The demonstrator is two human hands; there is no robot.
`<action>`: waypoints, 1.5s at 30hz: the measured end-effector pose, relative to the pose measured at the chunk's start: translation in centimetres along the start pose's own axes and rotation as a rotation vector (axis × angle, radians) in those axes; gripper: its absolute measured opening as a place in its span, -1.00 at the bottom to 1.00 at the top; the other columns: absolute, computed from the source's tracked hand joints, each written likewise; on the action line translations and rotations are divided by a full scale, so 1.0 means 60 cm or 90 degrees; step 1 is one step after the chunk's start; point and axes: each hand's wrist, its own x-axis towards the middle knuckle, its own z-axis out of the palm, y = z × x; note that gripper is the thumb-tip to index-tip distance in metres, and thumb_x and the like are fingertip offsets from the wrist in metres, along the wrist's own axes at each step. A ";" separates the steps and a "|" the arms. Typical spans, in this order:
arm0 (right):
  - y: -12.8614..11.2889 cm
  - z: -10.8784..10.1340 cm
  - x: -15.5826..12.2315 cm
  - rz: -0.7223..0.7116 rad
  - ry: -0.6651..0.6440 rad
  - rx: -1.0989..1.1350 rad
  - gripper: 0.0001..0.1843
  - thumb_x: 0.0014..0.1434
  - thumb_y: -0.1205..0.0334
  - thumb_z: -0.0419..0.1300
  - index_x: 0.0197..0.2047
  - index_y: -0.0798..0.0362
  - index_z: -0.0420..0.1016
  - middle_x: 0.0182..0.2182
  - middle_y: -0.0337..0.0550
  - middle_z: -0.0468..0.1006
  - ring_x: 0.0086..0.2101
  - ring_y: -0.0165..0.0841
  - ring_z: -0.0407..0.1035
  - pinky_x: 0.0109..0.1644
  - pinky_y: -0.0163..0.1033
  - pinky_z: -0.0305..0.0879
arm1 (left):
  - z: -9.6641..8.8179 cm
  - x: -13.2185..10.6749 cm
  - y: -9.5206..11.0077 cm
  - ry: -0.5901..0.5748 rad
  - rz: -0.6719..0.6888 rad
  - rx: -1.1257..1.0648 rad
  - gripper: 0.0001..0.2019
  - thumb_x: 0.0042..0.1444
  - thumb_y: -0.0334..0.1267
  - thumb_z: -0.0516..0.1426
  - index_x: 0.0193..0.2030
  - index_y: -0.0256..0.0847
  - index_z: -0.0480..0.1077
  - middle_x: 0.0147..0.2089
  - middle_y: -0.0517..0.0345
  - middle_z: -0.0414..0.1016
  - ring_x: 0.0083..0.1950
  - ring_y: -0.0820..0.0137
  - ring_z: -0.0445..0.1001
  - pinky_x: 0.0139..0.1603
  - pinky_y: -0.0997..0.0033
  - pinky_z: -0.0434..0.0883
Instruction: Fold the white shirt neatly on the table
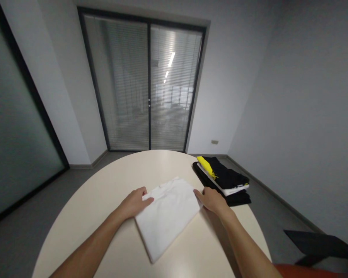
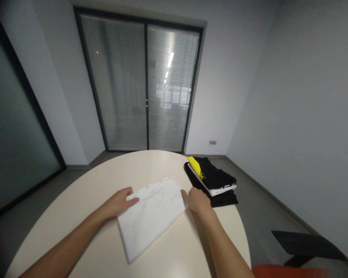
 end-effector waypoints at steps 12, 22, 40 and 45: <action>0.023 -0.024 -0.019 -0.152 -0.338 0.118 -0.41 0.16 -0.25 0.07 -0.49 0.15 0.50 -0.49 0.04 0.57 -0.45 -0.21 0.48 -0.34 -0.23 0.31 | -0.012 0.007 -0.024 0.080 0.051 -0.017 -0.78 0.13 -0.07 0.20 -0.17 -0.13 0.46 -0.16 0.12 0.56 -0.15 0.30 0.49 -0.18 0.44 0.26; -0.099 -0.007 -0.009 -0.504 0.042 0.117 -0.26 0.19 -0.17 0.17 0.30 0.10 0.26 0.23 0.10 0.32 0.26 -0.08 0.12 0.33 0.00 -0.03 | -0.018 0.003 -0.008 0.212 0.312 0.111 -0.85 0.22 -0.14 0.21 -0.18 -0.14 0.47 -0.20 0.16 0.52 -0.09 0.31 0.42 -0.08 0.36 0.30; -0.111 -0.062 0.016 -0.513 -0.245 0.135 -0.62 0.23 0.01 0.13 -0.02 0.08 0.52 -0.16 -0.07 0.58 -0.22 -0.28 0.42 -0.18 -0.28 0.27 | 0.022 0.018 -0.036 0.215 0.119 -0.061 -0.53 0.38 -0.03 -0.14 0.26 -0.24 0.26 0.18 -0.04 0.44 0.18 0.26 0.41 0.24 0.21 0.30; -0.077 -0.131 0.019 -0.436 -0.105 0.184 -0.58 0.27 -0.03 0.08 0.01 0.08 0.50 -0.10 -0.05 0.56 -0.19 -0.27 0.41 -0.09 -0.24 0.29 | 0.043 0.037 -0.071 0.226 0.101 0.085 -0.48 0.37 -0.04 -0.13 0.22 -0.39 0.33 0.23 -0.18 0.39 0.26 0.15 0.33 0.32 0.09 0.22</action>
